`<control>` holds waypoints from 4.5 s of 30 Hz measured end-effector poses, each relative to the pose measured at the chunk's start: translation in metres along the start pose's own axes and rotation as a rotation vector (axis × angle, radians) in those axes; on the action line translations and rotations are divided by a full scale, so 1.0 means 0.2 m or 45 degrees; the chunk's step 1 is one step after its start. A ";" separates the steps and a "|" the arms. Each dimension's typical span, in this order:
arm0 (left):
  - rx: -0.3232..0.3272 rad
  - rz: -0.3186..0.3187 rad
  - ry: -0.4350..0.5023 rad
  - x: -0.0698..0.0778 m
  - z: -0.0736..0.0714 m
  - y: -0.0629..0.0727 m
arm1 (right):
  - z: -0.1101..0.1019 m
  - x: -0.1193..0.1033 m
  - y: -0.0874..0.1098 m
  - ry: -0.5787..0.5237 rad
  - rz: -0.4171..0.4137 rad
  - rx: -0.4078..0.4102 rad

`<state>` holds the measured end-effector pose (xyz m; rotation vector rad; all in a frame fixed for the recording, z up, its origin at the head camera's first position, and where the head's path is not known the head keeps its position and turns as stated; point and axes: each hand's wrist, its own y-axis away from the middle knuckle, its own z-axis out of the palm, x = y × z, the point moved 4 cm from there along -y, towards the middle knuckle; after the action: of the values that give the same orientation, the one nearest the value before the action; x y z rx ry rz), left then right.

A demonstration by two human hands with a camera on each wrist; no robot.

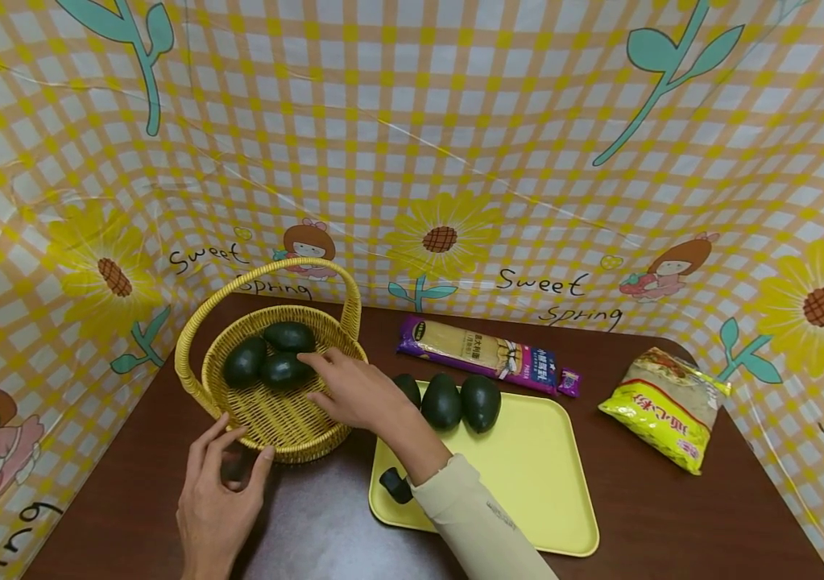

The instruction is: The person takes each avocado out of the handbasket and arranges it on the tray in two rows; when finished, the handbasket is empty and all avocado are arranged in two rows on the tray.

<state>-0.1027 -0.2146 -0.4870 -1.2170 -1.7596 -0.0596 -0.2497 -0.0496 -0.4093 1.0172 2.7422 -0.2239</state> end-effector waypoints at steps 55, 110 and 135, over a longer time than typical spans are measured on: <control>-0.019 -0.014 -0.029 0.00 0.01 0.00 | 0.12 -0.07 -0.33 0.154 0.171 -0.382; 0.005 0.002 -0.030 -0.01 0.01 0.00 | 0.11 0.01 -0.28 0.220 0.125 -0.465; 0.005 0.000 -0.036 0.00 0.01 0.00 | 0.03 0.02 -0.13 0.141 0.103 -0.150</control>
<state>-0.1034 -0.2139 -0.4881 -1.2205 -1.7831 -0.0385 -0.2685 -0.0679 -0.4152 1.1369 2.7664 0.0070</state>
